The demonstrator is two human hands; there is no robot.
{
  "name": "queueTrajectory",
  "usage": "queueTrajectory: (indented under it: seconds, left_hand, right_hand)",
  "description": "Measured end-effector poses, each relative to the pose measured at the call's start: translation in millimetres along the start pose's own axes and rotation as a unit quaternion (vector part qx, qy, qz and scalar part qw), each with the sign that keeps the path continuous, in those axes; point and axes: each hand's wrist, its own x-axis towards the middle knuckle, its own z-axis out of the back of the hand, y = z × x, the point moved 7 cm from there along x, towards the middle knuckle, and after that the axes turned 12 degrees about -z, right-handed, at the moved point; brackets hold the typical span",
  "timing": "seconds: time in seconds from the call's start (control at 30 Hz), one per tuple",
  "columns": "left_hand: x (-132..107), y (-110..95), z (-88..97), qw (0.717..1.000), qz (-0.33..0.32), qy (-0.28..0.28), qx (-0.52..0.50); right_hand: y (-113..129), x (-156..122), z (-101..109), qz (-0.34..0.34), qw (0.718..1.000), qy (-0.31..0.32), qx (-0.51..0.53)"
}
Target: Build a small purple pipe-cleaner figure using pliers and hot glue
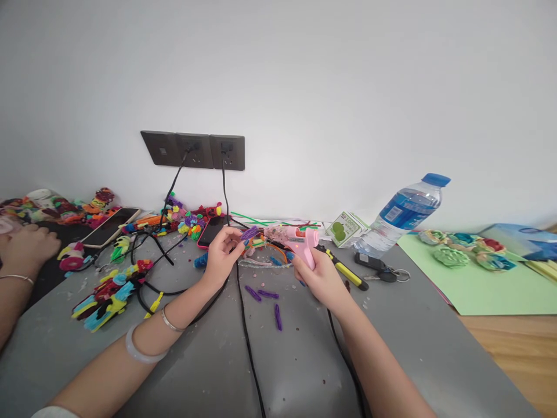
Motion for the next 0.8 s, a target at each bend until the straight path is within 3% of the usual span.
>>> queueTrajectory:
  seconds: [0.3, 0.47, 0.67, 0.8]
  left_hand:
    - [0.8, -1.6, 0.4, 1.0, 0.003, -0.008, 0.0]
    - [-0.9, 2.6, -0.5, 1.0, 0.016, -0.002, -0.009]
    - [-0.8, 5.5, -1.2, 1.0, 0.018, 0.006, -0.011]
    - [-0.3, 6.3, -0.2, 1.0, 0.016, 0.009, -0.003]
  right_hand:
    - [-8.6, 2.4, 3.1, -0.02, 1.0, -0.018, 0.015]
    - [-18.9, 6.4, 5.0, -0.021, 0.994, -0.012, 0.11]
    - [-17.2, 10.5, 19.6, 0.021, 0.943, -0.01, 0.333]
    - [-23.5, -3.0, 40.8, 0.003, 0.908, -0.035, 0.417]
